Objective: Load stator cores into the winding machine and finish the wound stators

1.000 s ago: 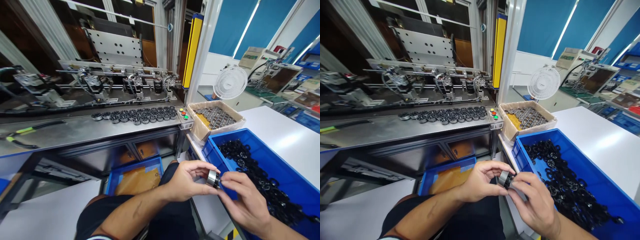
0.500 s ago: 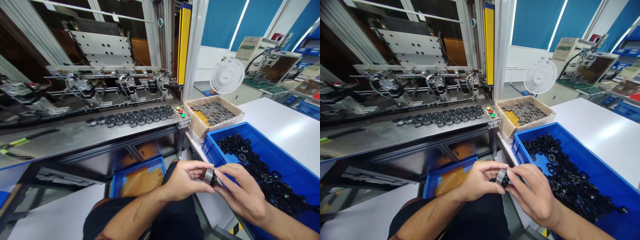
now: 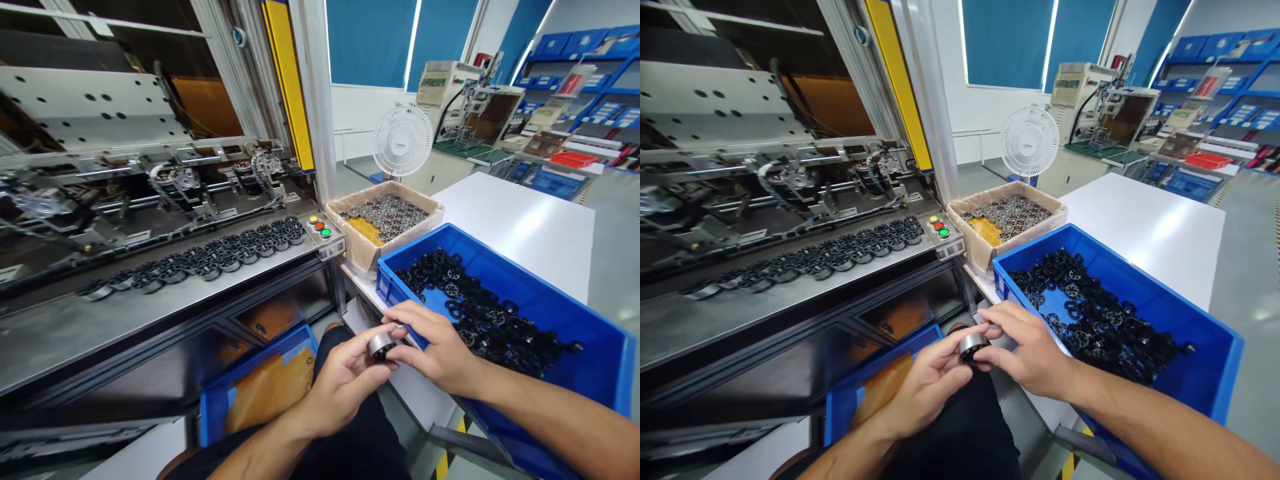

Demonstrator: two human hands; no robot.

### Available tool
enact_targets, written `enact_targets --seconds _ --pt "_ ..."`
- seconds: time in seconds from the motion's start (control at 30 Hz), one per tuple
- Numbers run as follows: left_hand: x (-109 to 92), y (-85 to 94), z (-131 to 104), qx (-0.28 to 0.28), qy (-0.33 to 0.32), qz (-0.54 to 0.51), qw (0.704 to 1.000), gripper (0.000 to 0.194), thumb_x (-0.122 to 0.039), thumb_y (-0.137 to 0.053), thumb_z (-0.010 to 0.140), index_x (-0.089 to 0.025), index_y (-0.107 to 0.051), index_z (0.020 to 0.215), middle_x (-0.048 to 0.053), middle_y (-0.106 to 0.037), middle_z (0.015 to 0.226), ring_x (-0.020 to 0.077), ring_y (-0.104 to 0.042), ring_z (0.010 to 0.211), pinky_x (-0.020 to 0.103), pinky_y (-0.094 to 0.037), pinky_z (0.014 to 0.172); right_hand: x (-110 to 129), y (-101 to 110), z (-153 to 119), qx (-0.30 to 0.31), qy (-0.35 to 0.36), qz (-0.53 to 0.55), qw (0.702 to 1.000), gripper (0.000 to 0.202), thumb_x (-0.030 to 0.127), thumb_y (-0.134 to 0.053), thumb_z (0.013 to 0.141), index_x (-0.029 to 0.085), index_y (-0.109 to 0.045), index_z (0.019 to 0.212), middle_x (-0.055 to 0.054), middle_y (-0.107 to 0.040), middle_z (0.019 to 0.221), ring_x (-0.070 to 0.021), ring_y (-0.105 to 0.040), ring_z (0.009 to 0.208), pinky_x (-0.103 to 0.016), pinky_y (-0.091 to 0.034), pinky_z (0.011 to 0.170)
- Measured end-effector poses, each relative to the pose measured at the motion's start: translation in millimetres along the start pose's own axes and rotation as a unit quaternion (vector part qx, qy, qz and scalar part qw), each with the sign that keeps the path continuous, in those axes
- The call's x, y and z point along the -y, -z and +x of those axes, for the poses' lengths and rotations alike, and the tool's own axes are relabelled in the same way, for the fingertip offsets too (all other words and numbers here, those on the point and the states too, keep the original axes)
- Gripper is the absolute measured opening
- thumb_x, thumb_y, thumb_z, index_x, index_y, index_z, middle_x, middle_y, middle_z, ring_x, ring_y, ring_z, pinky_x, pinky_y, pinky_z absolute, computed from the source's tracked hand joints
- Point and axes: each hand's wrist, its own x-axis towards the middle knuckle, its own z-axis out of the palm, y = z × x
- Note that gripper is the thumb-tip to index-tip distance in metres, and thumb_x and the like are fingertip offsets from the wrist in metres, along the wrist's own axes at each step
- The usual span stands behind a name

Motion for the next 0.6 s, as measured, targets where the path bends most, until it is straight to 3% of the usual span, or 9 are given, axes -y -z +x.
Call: enact_targets --seconds 0.1,0.23,0.37,0.5,0.6 --pt "2 4.0 6 -0.049 -0.007 0.091 0.995 0.036 -0.034 -0.06 0.095 -0.02 -0.067 0.127 0.014 -0.066 0.127 0.0185 -0.066 0.096 0.029 -0.056 0.085 -34 20 7 0.024 -0.029 -0.049 0.998 0.027 0.037 -0.064 0.094 0.018 -0.069 0.112 -0.004 -0.072 0.094 -0.0138 -0.069 0.082 -0.025 -0.059 0.075" --pt "1 17.7 14 -0.103 -0.022 0.24 0.965 0.032 -0.03 -0.068 0.088 -0.018 -0.071 0.118 0.012 -0.067 0.114 0.0199 -0.063 0.097 0.03 -0.053 0.088 -121 64 0 -0.081 -0.064 -0.188 0.977 0.038 0.044 -0.051 0.1 0.013 -0.069 0.087 -0.003 -0.067 0.078 -0.0114 -0.066 0.068 -0.022 -0.054 0.061" --pt "-6 26.4 18 -0.125 0.02 0.166 0.978 0.034 -0.033 -0.068 0.088 -0.013 -0.068 0.115 0.011 -0.069 0.108 0.0136 -0.062 0.08 0.026 -0.052 0.078 -192 80 -36 -0.091 -0.048 -0.228 0.968 0.025 0.039 -0.059 0.098 0.015 -0.065 0.099 -0.001 -0.066 0.088 -0.0105 -0.062 0.069 -0.025 -0.056 0.062" --pt "-12 26.5 15 -0.139 -0.049 0.216 0.965 0.035 -0.029 -0.083 0.073 -0.015 -0.073 0.104 0.007 -0.064 0.099 0.0098 -0.052 0.071 0.021 -0.046 0.063 -217 74 -64 -0.074 -0.019 -0.25 0.965 0.028 0.042 -0.059 0.098 0.016 -0.064 0.089 0.001 -0.063 0.077 -0.0086 -0.058 0.061 -0.022 -0.051 0.057" --pt "-13 28.6 10 -0.133 -0.093 0.271 0.949 0.044 -0.028 -0.083 0.074 -0.019 -0.073 0.115 0.008 -0.067 0.098 0.0115 -0.051 0.071 0.023 -0.046 0.065 -222 75 -65 -0.047 0.015 -0.257 0.965 0.037 0.047 -0.058 0.097 0.015 -0.061 0.079 0.006 -0.055 0.063 -0.0062 -0.049 0.049 -0.02 -0.046 0.05"
